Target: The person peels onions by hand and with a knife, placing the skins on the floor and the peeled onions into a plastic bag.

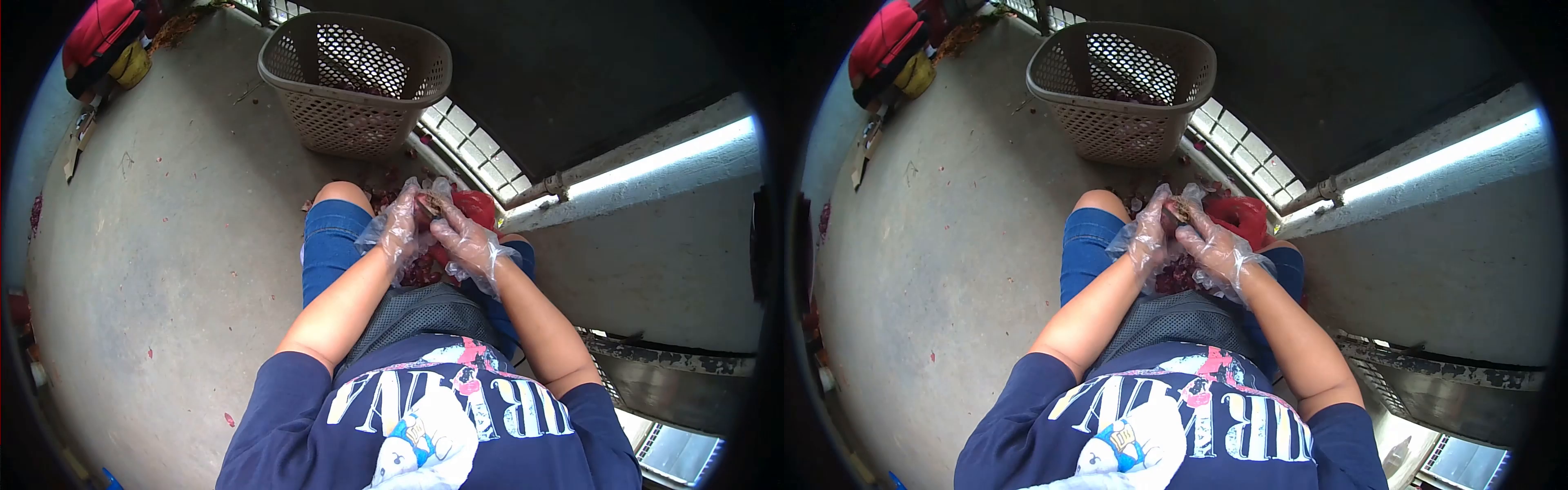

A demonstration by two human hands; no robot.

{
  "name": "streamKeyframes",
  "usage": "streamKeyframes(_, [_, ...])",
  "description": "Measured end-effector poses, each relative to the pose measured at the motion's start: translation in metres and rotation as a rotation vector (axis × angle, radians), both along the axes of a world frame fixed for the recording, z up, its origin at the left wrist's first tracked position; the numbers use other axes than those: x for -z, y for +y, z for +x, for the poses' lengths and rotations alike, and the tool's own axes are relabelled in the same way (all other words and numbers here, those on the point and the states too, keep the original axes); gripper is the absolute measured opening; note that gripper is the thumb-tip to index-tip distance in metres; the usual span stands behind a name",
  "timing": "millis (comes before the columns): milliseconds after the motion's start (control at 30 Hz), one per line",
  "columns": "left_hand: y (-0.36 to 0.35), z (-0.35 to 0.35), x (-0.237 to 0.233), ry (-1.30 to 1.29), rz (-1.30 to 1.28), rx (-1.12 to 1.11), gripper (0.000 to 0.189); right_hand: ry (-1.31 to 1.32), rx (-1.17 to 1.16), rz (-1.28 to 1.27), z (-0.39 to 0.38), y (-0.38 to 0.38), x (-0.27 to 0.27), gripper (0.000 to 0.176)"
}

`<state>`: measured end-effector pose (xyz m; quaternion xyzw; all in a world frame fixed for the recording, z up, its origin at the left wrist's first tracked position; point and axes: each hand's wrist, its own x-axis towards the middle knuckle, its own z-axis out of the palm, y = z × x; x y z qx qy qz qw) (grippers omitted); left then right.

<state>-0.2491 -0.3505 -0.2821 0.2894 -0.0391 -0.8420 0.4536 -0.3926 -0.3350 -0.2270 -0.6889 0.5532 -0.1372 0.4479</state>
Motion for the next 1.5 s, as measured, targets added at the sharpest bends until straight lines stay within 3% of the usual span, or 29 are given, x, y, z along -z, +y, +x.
streamKeyframes(167, [-0.008, 0.004, 0.009, -0.056, 0.047, -0.054, 0.04, 0.135, -0.2, -0.096, -0.013, 0.0, -0.014, 0.068])
streamKeyframes(200, [-0.006, 0.005, 0.006, -0.01, -0.053, -0.011, 0.039, 0.137, -0.197, -0.093, -0.011, 0.0, -0.023, 0.068])
streamKeyframes(267, [-0.005, 0.007, -0.005, 0.035, -0.153, 0.033, 0.038, 0.266, -0.177, 0.084, -0.005, -0.002, -0.039, 0.07])
streamKeyframes(367, [-0.004, 0.011, -0.014, -0.01, -0.085, 0.094, 0.043, 0.105, -0.253, -0.006, -0.016, 0.0, -0.018, 0.071])
streamKeyframes(433, [-0.004, 0.015, -0.01, 0.045, -0.237, 0.133, 0.038, 0.137, -0.28, 0.031, -0.012, 0.0, -0.038, 0.071])
streamKeyframes(567, [-0.01, 0.016, 0.004, 0.102, -0.269, 0.249, 0.037, 0.216, -0.298, 0.108, -0.003, 0.003, -0.066, 0.069])
streamKeyframes(667, [-0.007, 0.012, 0.004, -0.051, -0.254, 0.16, 0.042, 0.239, -0.229, 0.006, -0.008, 0.003, -0.029, 0.067])
streamKeyframes(733, [-0.004, 0.008, -0.002, -0.104, -0.279, 0.017, 0.041, 0.204, -0.194, 0.006, -0.005, 0.006, -0.026, 0.065])
streamKeyframes(867, [-0.002, 0.01, 0.009, -0.274, -0.379, -0.015, 0.041, 0.226, -0.09, 0.059, 0.006, 0.011, -0.034, 0.063])
streamKeyframes(967, [-0.001, 0.011, -0.006, -0.281, -0.247, 0.022, 0.041, 0.248, -0.156, 0.006, -0.001, 0.009, -0.03, 0.062])
streamKeyframes(1033, [-0.004, 0.013, 0.0, -0.095, -0.278, 0.223, 0.041, 0.322, -0.187, 0.064, 0.003, 0.007, -0.053, 0.061])
streamKeyframes(1100, [-0.004, 0.016, -0.004, -0.071, -0.239, 0.27, 0.041, 0.398, -0.219, 0.112, 0.001, 0.008, -0.059, 0.06])
streamKeyframes(1167, [-0.006, 0.016, -0.009, -0.052, -0.202, 0.311, 0.042, 0.312, -0.245, -0.097, -0.005, 0.011, -0.048, 0.059])
streamKeyframes(1267, [-0.004, 0.014, -0.008, -0.068, -0.216, 0.21, 0.038, 0.326, -0.156, 0.026, 0.0, 0.008, -0.042, 0.057])
streamKeyframes(1367, [-0.003, 0.009, 0.004, -0.212, -0.161, 0.046, 0.039, 0.243, -0.051, 0.005, 0.002, 0.008, -0.018, 0.055])
streamKeyframes(1500, [0.005, -0.004, 0.001, -0.19, -0.081, -0.163, 0.038, 0.174, 0.058, -0.051, 0.011, 0.012, -0.016, 0.057])
